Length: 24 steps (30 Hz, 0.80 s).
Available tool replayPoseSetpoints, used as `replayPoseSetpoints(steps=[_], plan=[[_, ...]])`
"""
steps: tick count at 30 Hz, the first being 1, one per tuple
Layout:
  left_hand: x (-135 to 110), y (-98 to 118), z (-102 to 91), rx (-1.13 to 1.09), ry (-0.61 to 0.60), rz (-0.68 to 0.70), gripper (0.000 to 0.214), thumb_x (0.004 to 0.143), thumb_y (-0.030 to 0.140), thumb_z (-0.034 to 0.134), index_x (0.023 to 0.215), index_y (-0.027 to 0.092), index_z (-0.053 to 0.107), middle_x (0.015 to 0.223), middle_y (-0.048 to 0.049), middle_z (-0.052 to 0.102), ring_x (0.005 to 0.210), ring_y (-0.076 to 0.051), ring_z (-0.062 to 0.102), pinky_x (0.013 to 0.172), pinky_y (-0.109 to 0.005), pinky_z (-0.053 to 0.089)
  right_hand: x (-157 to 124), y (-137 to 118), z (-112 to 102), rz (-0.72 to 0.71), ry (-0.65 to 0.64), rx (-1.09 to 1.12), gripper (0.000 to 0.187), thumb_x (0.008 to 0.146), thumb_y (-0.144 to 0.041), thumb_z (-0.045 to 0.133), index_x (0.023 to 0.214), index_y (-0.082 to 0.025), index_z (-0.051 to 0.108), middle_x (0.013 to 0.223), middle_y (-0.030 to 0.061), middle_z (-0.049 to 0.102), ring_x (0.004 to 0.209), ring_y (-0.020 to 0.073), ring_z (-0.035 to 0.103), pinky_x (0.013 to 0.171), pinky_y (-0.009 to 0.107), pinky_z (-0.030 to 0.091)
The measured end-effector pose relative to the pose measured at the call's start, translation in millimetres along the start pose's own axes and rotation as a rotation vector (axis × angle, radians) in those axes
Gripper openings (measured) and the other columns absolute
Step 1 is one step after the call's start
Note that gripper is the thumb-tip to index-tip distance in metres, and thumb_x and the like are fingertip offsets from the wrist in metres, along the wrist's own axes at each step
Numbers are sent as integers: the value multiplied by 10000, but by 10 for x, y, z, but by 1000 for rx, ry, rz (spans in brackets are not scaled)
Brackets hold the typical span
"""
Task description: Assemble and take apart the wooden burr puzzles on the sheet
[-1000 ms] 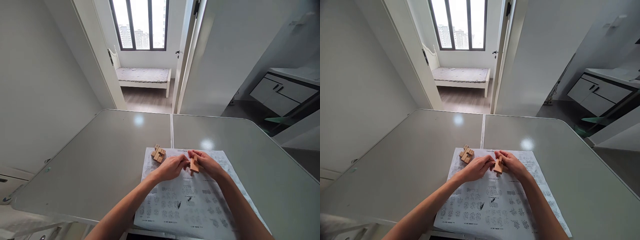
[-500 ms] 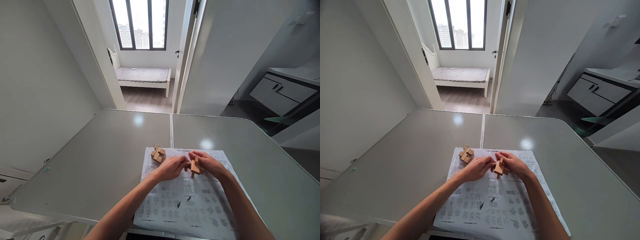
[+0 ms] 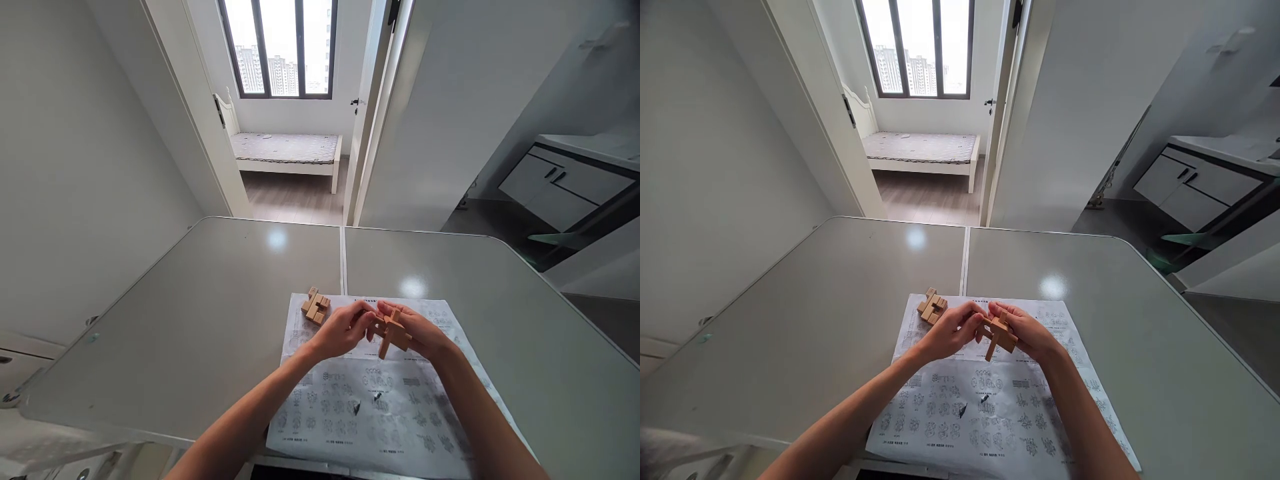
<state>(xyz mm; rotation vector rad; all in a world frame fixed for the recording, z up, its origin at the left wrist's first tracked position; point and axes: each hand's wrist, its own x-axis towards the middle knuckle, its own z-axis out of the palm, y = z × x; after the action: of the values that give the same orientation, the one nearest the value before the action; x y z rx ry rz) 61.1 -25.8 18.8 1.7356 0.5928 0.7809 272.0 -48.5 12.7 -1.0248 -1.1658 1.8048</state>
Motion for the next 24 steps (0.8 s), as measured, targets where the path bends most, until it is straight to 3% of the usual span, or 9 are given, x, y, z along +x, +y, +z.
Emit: replayPoseSetpoints(steps=[9, 13, 18, 24], plan=[[-1, -16, -19, -79, 62, -47, 470, 1052, 610, 495, 975, 162, 615, 695, 2, 608, 607, -121, 562, 589, -231, 463, 23, 10, 85, 7, -99, 79, 409, 966, -601, 694, 982, -200, 768, 955, 75, 714, 891, 226, 641, 820, 325, 515], [-3, -61, -18, -66, 81, -46, 470, 1058, 600, 491, 984, 155, 620, 695, 7, 598, 600, -113, 541, 580, -230, 458, 31, 18, 141, -19, -49, 70, 434, 918, -629, 739, 995, -206, 793, 950, 70, 710, 883, 228, 640, 814, 330, 522], [-1, -108, 24, -34, 58, -52, 474, 1071, 596, 460, 1026, 156, 629, 697, 25, 548, 608, -109, 504, 575, -227, 449, 59, 70, 193, -5, 44, 16, 494, 850, -678, 782, 912, -188, 786, 820, 47, 688, 751, 194, 619, 692, 304, 507], [-28, -39, 30, 8, 4, -25, 478, 1107, 541, 358, 1288, 156, 576, 801, -4, 580, 656, -118, 519, 610, -242, 464, 97, 96, 205, -29, 59, 99, 510, 802, -667, 830, 998, -201, 770, 854, 69, 726, 730, 217, 664, 624, 332, 558]])
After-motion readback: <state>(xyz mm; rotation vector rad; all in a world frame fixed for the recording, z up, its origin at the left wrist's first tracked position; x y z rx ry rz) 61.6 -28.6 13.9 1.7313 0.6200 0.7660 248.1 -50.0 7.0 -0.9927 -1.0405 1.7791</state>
